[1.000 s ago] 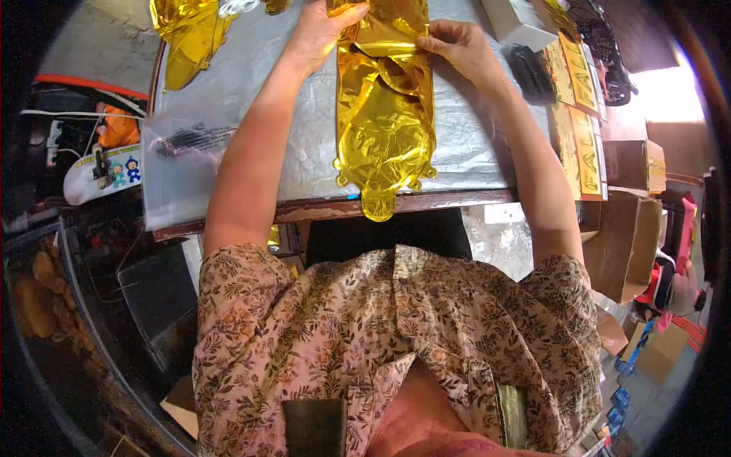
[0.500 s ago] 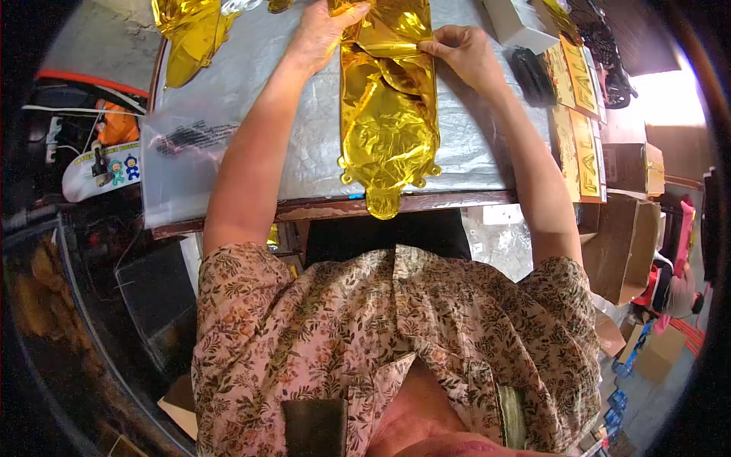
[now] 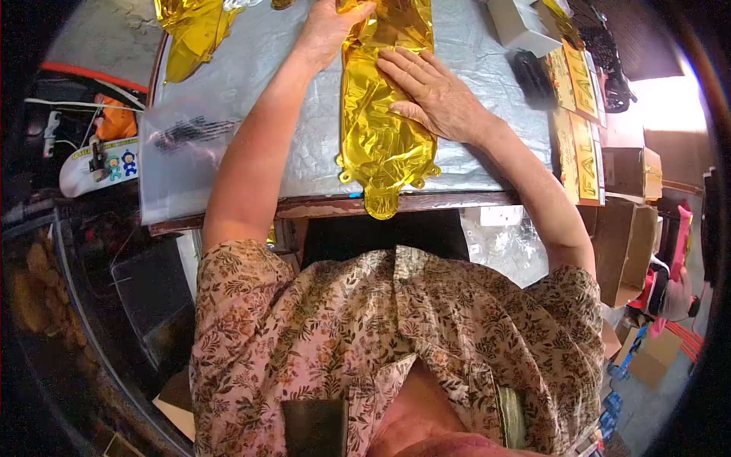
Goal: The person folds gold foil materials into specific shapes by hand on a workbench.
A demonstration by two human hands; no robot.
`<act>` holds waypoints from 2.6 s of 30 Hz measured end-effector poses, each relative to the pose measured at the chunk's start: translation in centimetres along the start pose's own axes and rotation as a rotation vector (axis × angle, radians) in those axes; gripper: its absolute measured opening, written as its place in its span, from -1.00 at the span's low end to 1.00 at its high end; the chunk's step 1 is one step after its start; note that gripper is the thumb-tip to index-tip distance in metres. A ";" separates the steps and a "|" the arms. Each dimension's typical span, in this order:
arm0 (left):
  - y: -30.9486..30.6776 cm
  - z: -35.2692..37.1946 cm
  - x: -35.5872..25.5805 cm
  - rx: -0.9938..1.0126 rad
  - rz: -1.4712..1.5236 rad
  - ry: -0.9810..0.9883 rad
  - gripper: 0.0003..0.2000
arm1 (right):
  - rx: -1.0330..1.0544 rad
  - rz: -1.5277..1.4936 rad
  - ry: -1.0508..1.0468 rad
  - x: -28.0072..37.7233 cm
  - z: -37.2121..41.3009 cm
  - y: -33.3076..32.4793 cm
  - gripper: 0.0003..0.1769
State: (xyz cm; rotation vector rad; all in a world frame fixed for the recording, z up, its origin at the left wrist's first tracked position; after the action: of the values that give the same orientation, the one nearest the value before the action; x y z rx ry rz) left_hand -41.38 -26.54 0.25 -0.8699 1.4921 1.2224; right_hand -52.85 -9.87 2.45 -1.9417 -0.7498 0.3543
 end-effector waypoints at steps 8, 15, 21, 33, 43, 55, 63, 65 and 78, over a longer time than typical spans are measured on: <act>1.2 1.1 -1.9 -0.013 -0.016 0.058 -0.77 | -0.420 -0.865 0.678 -4.2 0.0 -2.9 -0.46; 0.9 1.1 -2.0 -0.039 -0.086 0.082 -0.71 | -0.210 -0.631 0.795 -13.9 -0.3 -0.3 -0.73; 0.9 1.0 -1.5 0.031 0.002 0.053 -0.70 | -0.211 -0.680 0.806 -14.4 -0.5 1.1 -0.83; -2.8 2.9 -2.7 0.306 -0.504 -0.042 -0.61 | -0.384 -0.781 0.849 -12.0 -0.4 -0.2 -0.87; -4.2 2.1 -2.1 0.090 -0.550 0.112 -0.75 | -0.377 -0.820 0.847 -12.0 -0.4 0.0 -0.89; -3.7 2.6 -1.9 0.095 -0.390 0.049 -0.69 | -0.371 -0.837 0.860 -11.4 -0.5 -0.5 -0.87; -3.4 1.9 -1.7 0.075 -0.504 0.210 -0.60 | -0.445 -0.759 0.830 -11.7 -0.5 -0.6 -0.84; -3.5 1.6 -1.3 0.075 -0.534 0.236 -0.62 | -0.415 -0.762 0.819 -12.2 -0.3 0.0 -0.82; -2.4 3.9 -3.1 0.044 -0.659 0.511 -0.64 | -0.477 -0.294 0.421 -11.1 -0.8 -1.9 -0.81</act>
State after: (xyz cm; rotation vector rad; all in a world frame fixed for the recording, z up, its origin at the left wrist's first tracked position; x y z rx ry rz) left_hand -37.39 -23.51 2.56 -1.5686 1.4237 0.4939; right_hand -61.60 -16.86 3.74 -2.1967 -0.8715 -0.4414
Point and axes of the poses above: each hand's wrist, its own z-axis away from the middle knuckle, its own y-axis out of the palm, x = y × z, the point moved 8 cm from there along -z, towards the middle knuckle, and after that the axes turned 15 degrees about -x, right-handed, at the moved point
